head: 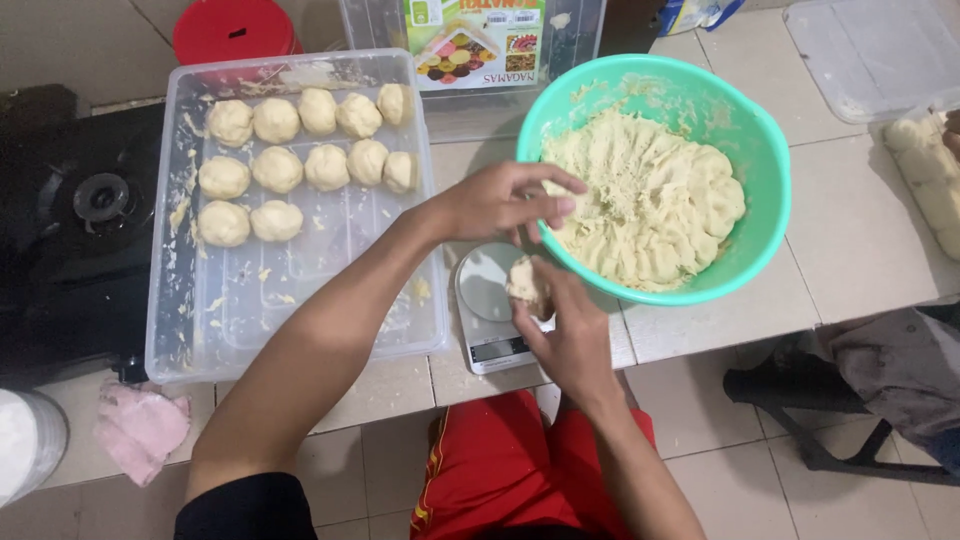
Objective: Weighing and shaping dough into small balls and placing them in a tray.
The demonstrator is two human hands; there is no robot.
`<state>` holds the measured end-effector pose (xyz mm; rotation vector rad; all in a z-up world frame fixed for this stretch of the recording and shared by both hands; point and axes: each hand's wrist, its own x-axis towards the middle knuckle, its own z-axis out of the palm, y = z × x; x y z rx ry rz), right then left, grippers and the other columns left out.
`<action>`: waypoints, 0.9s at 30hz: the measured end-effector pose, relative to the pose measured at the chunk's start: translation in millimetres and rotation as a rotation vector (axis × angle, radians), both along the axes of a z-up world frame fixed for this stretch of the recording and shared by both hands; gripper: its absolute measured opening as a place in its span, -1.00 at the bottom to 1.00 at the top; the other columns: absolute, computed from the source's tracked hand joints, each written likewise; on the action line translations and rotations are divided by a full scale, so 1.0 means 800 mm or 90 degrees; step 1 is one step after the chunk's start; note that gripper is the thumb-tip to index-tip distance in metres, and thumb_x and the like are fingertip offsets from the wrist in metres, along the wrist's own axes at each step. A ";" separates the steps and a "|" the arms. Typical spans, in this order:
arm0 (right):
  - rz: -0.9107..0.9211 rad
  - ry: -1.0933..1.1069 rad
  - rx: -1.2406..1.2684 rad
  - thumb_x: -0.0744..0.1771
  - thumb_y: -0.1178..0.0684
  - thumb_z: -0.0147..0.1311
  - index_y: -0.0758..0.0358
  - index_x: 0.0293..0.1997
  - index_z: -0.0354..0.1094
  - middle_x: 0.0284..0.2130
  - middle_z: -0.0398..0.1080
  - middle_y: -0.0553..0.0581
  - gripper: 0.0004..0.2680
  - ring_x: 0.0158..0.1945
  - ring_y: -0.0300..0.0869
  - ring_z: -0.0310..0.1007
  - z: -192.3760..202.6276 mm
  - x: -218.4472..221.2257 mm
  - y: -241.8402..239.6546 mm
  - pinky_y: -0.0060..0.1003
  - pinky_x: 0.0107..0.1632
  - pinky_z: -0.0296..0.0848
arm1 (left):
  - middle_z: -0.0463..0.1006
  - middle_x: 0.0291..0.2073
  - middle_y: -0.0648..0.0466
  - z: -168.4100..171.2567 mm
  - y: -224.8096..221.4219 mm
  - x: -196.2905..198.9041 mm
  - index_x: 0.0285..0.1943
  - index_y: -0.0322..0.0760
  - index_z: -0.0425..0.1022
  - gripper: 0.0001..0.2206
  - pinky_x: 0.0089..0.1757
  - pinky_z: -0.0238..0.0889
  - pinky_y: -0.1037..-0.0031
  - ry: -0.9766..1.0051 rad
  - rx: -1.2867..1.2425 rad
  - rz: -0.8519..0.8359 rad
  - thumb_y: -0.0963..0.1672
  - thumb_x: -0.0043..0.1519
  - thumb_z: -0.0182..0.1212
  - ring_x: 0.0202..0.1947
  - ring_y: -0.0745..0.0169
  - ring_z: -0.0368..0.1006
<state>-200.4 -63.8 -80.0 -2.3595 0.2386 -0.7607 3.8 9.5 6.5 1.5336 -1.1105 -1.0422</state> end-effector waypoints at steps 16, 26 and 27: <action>-0.082 -0.139 -0.096 0.29 0.02 0.35 0.27 0.17 0.33 -0.67 0.44 -0.08 -0.63 -0.72 -0.24 0.25 -0.011 0.017 -0.026 -0.44 -0.57 0.30 | 0.70 -0.37 0.22 0.012 -0.004 -0.010 -0.11 0.06 0.67 -0.61 -0.03 0.50 0.40 -0.183 0.101 -0.018 0.18 0.04 0.37 -0.17 0.25 0.64; -0.040 0.089 -0.161 0.32 0.07 0.13 0.11 -0.04 0.50 -0.49 0.41 -0.01 -0.84 -0.62 -0.16 0.42 -0.050 -0.059 -0.010 -0.35 -0.60 0.35 | 0.58 -0.14 -0.22 -0.001 0.000 0.004 0.11 -0.08 0.60 -0.64 -0.12 0.54 0.35 -0.107 0.055 0.032 -0.02 0.14 0.40 -0.08 -0.02 0.57; -0.016 0.233 -0.216 0.28 0.04 0.14 -0.03 -0.09 0.53 -0.56 0.41 -0.05 -0.84 -0.61 -0.11 0.47 -0.073 -0.073 -0.010 -0.32 -0.59 0.36 | 0.56 -0.13 -0.25 0.000 0.000 -0.001 0.11 -0.14 0.59 -0.67 -0.29 0.64 0.47 -0.058 0.062 0.043 -0.07 0.17 0.39 -0.24 0.08 0.60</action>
